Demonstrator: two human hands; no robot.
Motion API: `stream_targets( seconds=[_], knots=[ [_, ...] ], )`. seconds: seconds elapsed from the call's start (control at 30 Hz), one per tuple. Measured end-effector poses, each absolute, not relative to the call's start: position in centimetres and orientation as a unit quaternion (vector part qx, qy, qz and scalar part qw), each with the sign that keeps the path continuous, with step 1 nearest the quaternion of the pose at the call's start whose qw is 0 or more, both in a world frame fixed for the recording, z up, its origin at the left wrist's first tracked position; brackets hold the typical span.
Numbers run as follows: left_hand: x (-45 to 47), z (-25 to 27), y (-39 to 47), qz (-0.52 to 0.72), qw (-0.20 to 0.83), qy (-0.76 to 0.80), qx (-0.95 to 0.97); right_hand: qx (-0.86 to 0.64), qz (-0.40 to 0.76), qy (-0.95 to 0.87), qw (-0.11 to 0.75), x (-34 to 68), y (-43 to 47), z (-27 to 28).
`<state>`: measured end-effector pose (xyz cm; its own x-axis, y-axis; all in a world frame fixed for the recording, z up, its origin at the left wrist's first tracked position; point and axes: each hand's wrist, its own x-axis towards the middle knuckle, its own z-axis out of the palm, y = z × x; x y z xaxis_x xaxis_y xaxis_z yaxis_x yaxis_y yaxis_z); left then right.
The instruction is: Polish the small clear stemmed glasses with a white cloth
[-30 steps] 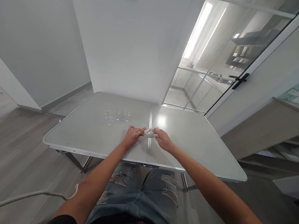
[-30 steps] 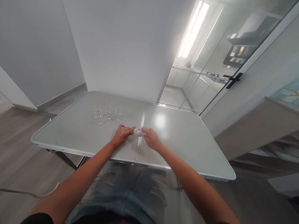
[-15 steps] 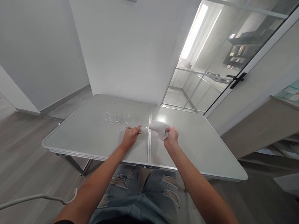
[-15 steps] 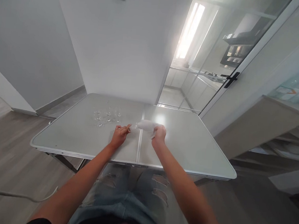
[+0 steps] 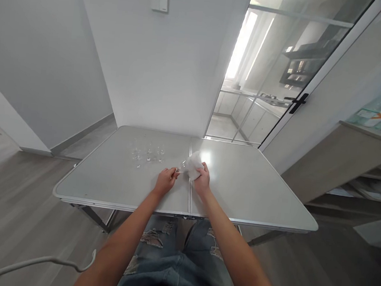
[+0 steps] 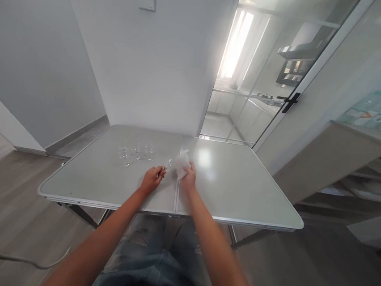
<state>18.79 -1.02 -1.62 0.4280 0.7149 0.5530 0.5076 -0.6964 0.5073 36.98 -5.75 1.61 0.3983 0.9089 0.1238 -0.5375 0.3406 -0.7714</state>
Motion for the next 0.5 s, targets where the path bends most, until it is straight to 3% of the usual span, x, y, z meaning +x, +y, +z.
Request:
stream_targets(
  seconds=[0.13, 0.3, 0.4, 0.5],
  knots=[
    [18.8, -1.5, -1.0, 0.361, 0.123, 0.372, 0.846, -0.245, 0.581, -0.27, 0.727, 35.7, -5.7, 0.9],
    [18.7, -1.8, -0.8, 0.373, 0.112, 0.401, 0.829, -0.245, 0.576, -0.327, 0.708, 35.3, -5.9, 0.0],
    [18.8, -1.8, -0.7, 0.383, 0.089, 0.417, 0.819, -0.33, 0.46, -0.443, 0.696, 35.0, -6.2, -0.1],
    [19.0, -2.0, -0.5, 0.365, 0.067, 0.415, 0.831, -0.439, 0.257, -0.569, 0.646, 34.4, -6.7, 0.2]
  ],
)
